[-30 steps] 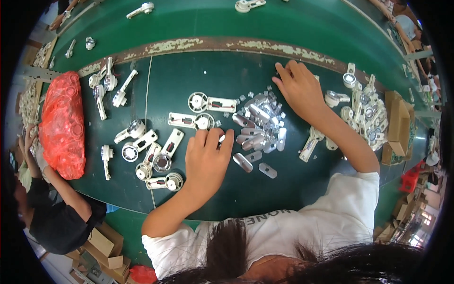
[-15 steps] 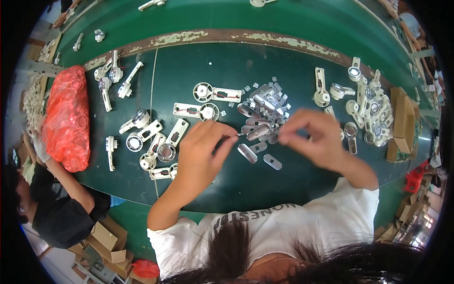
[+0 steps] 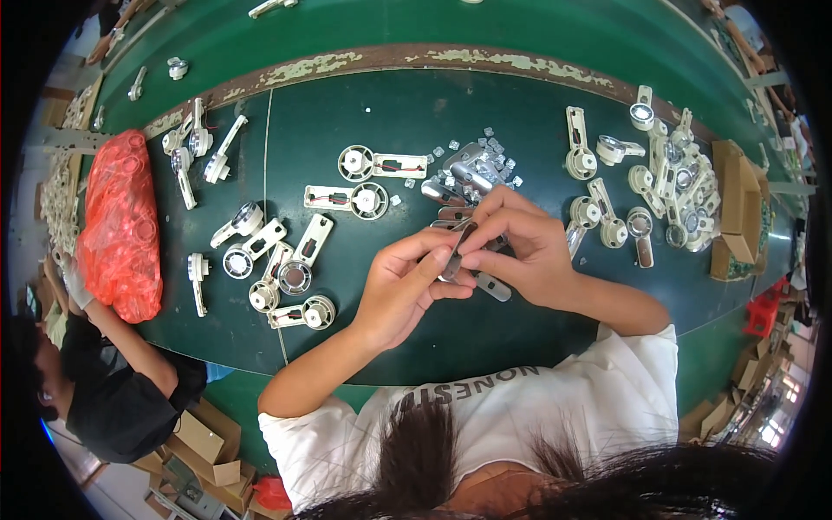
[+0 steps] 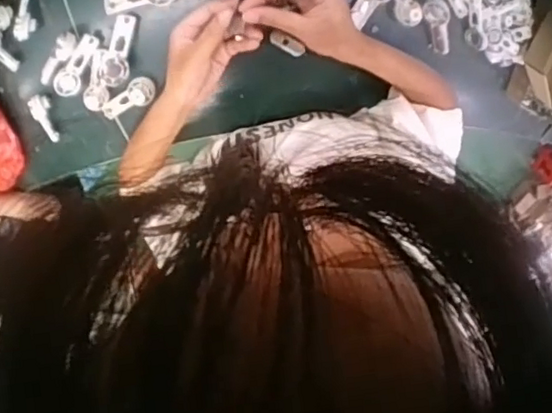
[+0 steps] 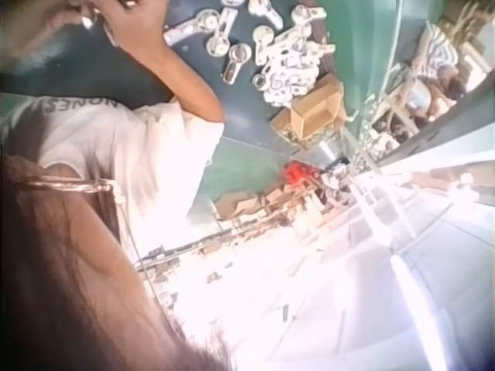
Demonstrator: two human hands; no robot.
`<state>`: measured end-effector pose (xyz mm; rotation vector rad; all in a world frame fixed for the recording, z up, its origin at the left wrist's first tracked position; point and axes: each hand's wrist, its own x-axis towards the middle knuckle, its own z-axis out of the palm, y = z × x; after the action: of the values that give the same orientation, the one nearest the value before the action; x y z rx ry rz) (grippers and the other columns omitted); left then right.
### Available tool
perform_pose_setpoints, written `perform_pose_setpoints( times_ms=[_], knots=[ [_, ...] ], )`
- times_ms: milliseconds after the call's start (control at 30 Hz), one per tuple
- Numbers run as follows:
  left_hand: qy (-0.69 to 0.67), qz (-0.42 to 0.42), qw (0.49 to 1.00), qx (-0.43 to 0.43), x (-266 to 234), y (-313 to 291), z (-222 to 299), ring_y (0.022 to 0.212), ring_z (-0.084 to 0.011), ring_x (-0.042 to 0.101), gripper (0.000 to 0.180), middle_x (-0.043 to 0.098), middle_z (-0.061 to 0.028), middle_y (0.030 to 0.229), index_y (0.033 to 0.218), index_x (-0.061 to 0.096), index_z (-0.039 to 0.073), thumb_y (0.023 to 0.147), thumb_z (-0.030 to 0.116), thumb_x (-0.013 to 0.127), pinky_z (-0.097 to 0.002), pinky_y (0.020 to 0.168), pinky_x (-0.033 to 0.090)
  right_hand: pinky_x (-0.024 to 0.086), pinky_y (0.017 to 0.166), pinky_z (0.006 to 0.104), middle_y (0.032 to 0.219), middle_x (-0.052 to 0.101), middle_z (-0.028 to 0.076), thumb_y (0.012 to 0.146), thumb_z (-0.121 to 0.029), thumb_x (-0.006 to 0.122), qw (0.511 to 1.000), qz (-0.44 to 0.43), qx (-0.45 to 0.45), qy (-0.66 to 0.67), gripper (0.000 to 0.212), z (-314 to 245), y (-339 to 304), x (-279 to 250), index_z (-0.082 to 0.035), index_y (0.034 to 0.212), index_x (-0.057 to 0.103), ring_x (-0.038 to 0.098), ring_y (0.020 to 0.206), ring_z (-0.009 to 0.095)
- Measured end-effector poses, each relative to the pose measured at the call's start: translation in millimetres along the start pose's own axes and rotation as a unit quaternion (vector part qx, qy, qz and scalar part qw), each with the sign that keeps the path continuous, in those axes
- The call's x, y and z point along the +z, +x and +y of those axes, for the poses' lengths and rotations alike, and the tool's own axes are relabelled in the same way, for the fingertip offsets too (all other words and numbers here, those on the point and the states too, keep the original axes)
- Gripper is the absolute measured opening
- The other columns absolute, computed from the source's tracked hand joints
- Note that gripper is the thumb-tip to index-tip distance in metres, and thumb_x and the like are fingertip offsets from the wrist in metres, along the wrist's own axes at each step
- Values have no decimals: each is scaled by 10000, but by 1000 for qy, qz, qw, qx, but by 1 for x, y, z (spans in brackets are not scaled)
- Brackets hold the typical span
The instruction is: The person assembles small mechanical components by hand, inserting metal plates into plastic housings on a factory assembly line.
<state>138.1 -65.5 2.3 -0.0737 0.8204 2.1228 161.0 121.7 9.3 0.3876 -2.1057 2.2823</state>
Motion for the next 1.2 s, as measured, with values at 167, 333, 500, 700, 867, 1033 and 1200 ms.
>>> perform_pose_setpoints(
  times_ms=[167, 333, 500, 700, 867, 1033, 1200],
  knots=[
    [236, 4, 965, 117, 6, -3, -2, 884, -188, 634, 259, 611, -131, 998, 1172, 518, -50, 933, 48, 494, -314, 783, 548, 463, 702, 260, 948, 501, 64, 722, -26, 730, 962, 45, -112, -245, 130, -9, 4, 0, -50, 835, 670, 530, 833, 158],
    [230, 15, 968, 102, 6, -3, -4, 903, -169, 628, 223, 628, -118, 998, 1130, 544, -47, 929, 40, 504, -290, 770, 530, 467, 678, 252, 964, 503, 75, 718, -25, 730, 974, 32, -93, -203, 139, -6, 6, 0, -48, 837, 663, 554, 817, 162],
    [229, 10, 967, 114, 0, 0, -3, 873, -141, 623, 193, 637, -104, 985, 1090, 564, -44, 922, 42, 523, -266, 746, 516, 476, 668, 263, 950, 528, 82, 728, -29, 722, 979, -21, -57, -194, 134, -6, 8, -5, -40, 844, 657, 577, 788, 169],
    [186, 37, 980, 58, -3, 1, -2, 859, -124, 615, 176, 639, -94, 976, 1060, 572, -44, 906, 39, 551, -266, 744, 518, 493, 629, 286, 952, 558, 95, 698, -22, 727, 914, -12, -194, -356, 177, -4, 8, -2, -32, 856, 648, 585, 766, 192],
    [193, 47, 973, 114, 4, 1, -4, 832, -121, 619, 171, 644, -88, 950, 1044, 575, -44, 901, 49, 566, -259, 723, 523, 490, 670, 294, 938, 565, 103, 668, 13, 727, 923, 7, -179, -341, 220, -3, 5, 1, -50, 861, 643, 591, 808, 200],
    [209, 41, 973, 88, -3, 1, -6, 812, -116, 622, 144, 648, -84, 925, 1005, 580, -37, 908, 69, 563, -255, 722, 523, 489, 687, 294, 1016, 495, 107, 703, 17, 688, 960, -53, -90, -261, 147, -7, 8, -6, -26, 821, 611, 581, 803, 200],
    [220, 44, 972, 73, -2, 0, -5, 797, -110, 623, 132, 646, -79, 893, 965, 585, -28, 914, 91, 560, -256, 715, 533, 471, 719, 291, 1080, 442, 105, 731, -7, 693, 971, -60, -46, -227, 160, -13, 10, -7, -37, 874, 627, 571, 807, 187]
  ],
)
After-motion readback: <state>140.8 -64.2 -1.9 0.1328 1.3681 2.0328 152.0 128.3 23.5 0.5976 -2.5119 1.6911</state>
